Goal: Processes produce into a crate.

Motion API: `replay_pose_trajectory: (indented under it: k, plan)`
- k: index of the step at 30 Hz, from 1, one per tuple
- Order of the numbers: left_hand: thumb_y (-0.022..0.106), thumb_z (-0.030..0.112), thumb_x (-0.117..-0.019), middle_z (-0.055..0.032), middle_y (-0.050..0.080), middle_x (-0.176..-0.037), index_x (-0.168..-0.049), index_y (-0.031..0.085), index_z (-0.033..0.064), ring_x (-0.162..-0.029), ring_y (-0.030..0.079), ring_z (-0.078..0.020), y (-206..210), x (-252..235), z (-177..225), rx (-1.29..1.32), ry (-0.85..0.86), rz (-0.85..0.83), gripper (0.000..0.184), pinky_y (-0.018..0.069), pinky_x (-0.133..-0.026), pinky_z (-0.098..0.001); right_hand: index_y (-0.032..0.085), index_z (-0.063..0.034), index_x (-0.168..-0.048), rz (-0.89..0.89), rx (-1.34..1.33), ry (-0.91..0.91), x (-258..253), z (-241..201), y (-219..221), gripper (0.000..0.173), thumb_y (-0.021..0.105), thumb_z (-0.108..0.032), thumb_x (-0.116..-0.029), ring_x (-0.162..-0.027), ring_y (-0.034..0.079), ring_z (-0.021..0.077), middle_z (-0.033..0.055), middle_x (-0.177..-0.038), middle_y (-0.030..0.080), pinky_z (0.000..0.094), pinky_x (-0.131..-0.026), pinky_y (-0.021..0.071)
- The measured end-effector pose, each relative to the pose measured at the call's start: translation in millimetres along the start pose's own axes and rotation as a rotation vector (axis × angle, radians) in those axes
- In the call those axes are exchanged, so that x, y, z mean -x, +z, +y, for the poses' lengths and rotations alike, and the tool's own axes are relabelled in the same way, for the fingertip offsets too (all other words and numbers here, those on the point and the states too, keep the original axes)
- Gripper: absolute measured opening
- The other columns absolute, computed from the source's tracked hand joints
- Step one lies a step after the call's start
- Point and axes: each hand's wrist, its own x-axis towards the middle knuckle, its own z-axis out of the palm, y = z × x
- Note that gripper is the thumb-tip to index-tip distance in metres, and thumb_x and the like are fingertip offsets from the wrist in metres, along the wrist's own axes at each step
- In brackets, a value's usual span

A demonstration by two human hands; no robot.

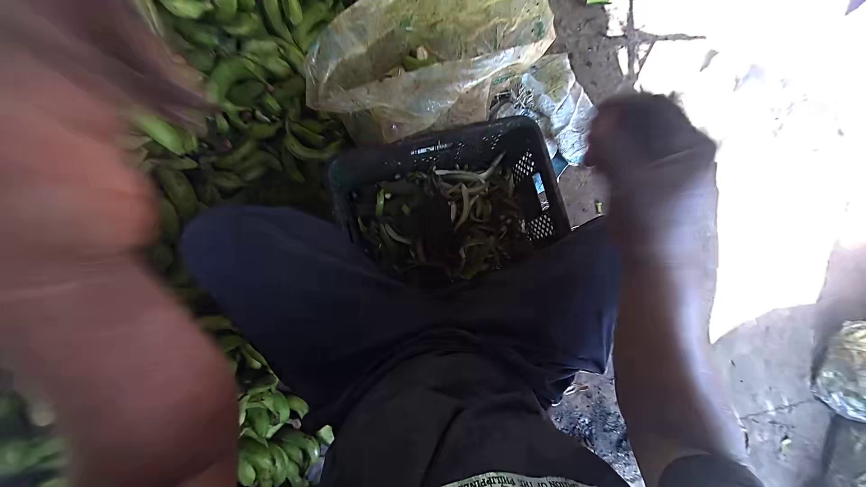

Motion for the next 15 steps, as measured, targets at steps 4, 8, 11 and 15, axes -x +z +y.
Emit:
replay_pose_trajectory:
  k: [4,8,11,15]
  plan:
    - [0.069,0.024,-0.0971,-0.0168,0.07,-0.111,-0.134,0.063,0.0093,-0.098,0.069,-0.0294,139,7,-38,-0.271,-0.669,-0.266,0.04,0.0561,-0.089,-0.0544,0.066,-0.0019,-0.129,-0.465,0.353,0.253,30,80,20,0.04,0.069,-0.028,-0.0992,-0.106,0.07,0.0336,0.0208,-0.12,0.069,0.0563,-0.095,0.0554]
    - [0.072,0.02,-0.0911,-0.018,0.067,-0.128,-0.139,0.062,0.0175,-0.118,0.063,-0.0404,234,14,-89,-0.546,-0.694,-0.831,0.049,0.0486,-0.095,-0.0691,0.067,-0.0079,-0.131,-0.732,0.424,0.336,39,74,38,0.039,0.067,-0.033,-0.1011,-0.106,0.07,0.0326,0.0161,-0.119,0.071,0.0595,-0.096,0.0534]
    - [0.075,0.014,-0.0837,-0.019,0.057,-0.14,-0.142,0.06,0.0209,-0.12,0.06,-0.0451,286,8,-97,-0.737,-0.637,-0.946,0.061,0.0509,-0.089,-0.0689,0.067,-0.0091,-0.129,-0.772,0.438,0.187,23,50,47,0.038,0.065,-0.035,-0.1019,-0.097,0.071,0.0304,0.0139,-0.112,0.072,0.0582,-0.089,0.0557]
    - [0.075,0.006,-0.0834,-0.0197,0.052,-0.145,-0.139,0.062,0.0149,-0.132,0.049,-0.0458,317,18,-154,-0.738,-0.492,-0.983,0.058,0.0436,-0.099,-0.0683,0.067,-0.0109,-0.128,-0.76,0.429,0.171,7,52,41,0.035,0.065,-0.035,-0.102,-0.094,0.07,0.0289,0.0117,-0.107,0.072,0.0572,-0.085,0.0561]
